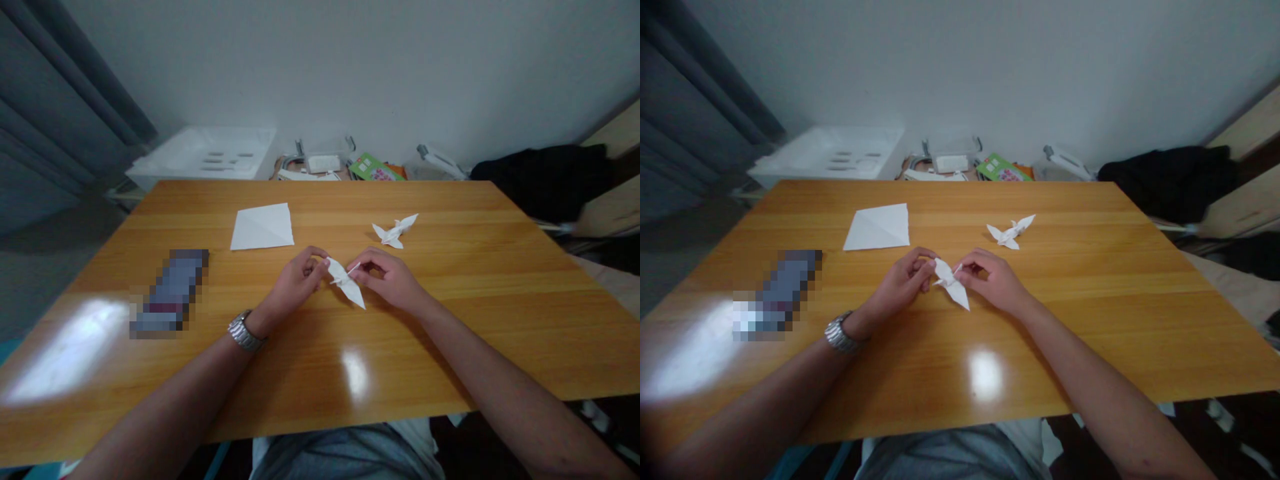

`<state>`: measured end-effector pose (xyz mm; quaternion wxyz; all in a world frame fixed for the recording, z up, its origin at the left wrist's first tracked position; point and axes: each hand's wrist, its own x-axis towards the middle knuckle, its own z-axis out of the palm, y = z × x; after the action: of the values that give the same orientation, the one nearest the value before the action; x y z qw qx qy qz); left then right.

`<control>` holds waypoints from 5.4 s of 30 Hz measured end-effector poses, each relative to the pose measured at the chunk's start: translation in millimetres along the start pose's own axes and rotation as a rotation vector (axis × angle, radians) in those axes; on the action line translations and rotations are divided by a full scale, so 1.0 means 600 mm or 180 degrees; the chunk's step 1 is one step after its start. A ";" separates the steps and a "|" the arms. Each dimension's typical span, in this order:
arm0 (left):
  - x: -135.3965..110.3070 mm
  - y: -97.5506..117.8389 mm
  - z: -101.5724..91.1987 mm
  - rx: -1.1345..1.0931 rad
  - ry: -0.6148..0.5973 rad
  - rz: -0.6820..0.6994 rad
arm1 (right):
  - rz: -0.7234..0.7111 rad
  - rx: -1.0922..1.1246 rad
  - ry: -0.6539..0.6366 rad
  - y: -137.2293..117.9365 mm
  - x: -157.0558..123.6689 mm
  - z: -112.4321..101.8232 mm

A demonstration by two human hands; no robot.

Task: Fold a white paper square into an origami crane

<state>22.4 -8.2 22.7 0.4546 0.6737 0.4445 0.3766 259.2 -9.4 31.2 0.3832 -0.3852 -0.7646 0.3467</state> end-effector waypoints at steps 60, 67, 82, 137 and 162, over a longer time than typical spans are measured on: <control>0.013 -0.036 -0.010 0.1958 -0.0177 0.0319 | 0.0056 -0.1039 -0.0698 0.039 0.002 0.034; 0.011 -0.034 -0.012 0.1985 -0.0203 0.0382 | 0.0068 -0.0970 -0.0699 0.039 0.002 0.034; 0.014 -0.014 -0.040 0.1861 -0.0342 0.0529 | 0.0084 -0.0929 -0.0684 0.040 0.002 0.035; -0.041 0.004 -0.123 0.3387 -0.0299 0.1246 | 0.0345 -0.0803 0.0253 0.037 0.001 0.021; -0.053 -0.018 -0.021 0.2200 -0.0773 0.1090 | -0.0518 -0.1581 -0.0291 0.027 -0.004 0.055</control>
<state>-2.0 -32.8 13.3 0.1813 0.8908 0.3694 0.1929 237.1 -11.7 1.4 0.2686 -0.3886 -0.8712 0.1335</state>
